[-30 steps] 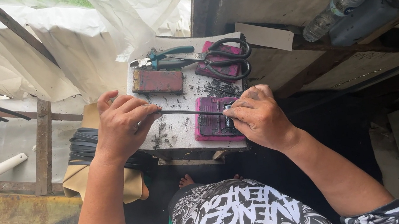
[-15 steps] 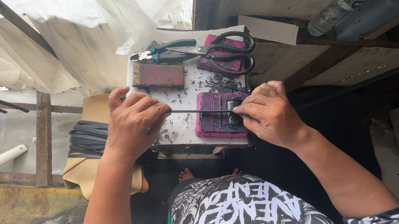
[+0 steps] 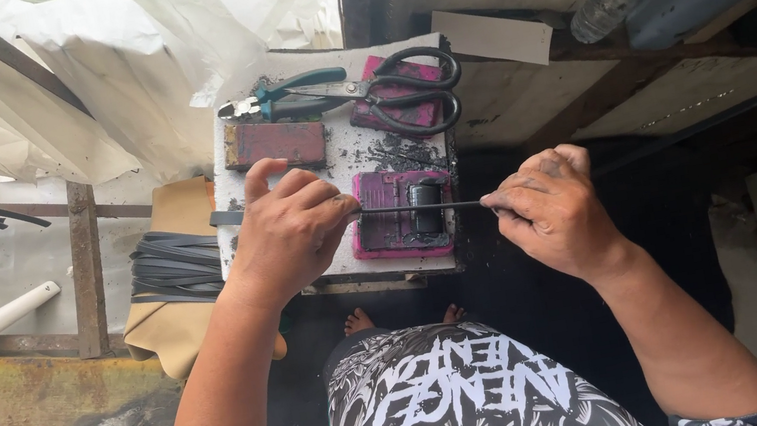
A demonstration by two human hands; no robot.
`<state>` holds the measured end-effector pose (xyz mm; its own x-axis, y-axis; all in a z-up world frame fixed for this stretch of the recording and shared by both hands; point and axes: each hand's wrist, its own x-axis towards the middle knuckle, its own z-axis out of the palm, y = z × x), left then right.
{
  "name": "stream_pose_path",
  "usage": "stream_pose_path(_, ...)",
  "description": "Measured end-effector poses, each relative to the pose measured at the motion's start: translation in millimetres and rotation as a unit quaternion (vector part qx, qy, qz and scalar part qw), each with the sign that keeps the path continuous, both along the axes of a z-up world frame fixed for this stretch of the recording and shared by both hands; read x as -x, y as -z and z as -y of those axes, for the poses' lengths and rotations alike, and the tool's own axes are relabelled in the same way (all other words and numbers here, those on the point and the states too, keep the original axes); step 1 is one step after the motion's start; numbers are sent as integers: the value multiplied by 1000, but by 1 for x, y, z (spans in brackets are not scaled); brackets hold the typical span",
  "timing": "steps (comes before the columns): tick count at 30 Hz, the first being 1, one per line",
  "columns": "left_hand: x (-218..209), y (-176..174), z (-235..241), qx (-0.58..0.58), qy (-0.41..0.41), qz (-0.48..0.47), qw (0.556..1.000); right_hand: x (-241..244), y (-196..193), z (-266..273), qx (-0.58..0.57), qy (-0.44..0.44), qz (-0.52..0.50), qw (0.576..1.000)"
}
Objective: Applying edge paint to leather strips using a manual roller and hanging them on a rack to dry.
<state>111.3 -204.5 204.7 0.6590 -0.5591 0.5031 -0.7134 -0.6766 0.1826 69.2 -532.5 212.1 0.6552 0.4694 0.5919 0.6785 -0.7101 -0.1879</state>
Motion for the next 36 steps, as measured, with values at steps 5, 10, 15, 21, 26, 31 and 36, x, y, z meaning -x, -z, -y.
stream_pose_path(5, -3, -3, 17, -12, 36, 4, 999, 9, 4, 21, -4, 21, 0, 1000)
stream_pose_path(10, -4, -3, 38, -6, 61, -1, 998, 17, 5, 42, -4, 47, -15, 999)
stream_pose_path(15, -3, -2, 53, 5, 79, -12, 997, 26, 10, 59, -4, 67, -27, 997)
stream_pose_path(21, -5, -4, 65, 16, 90, -27, 995, 26, 7, 67, -8, 77, -55, 995)
stream_pose_path(26, -1, -23, 69, 13, 93, -37, 995, 24, -32, 31, 23, 39, 32, 998)
stream_pose_path(31, 2, -31, 68, 17, 98, -31, 995, 14, -20, -19, 49, 5, 48, 998)
stream_pose_path(36, 5, -31, 55, 38, 80, -49, 995, 4, -13, -31, 58, -25, 38, 997)
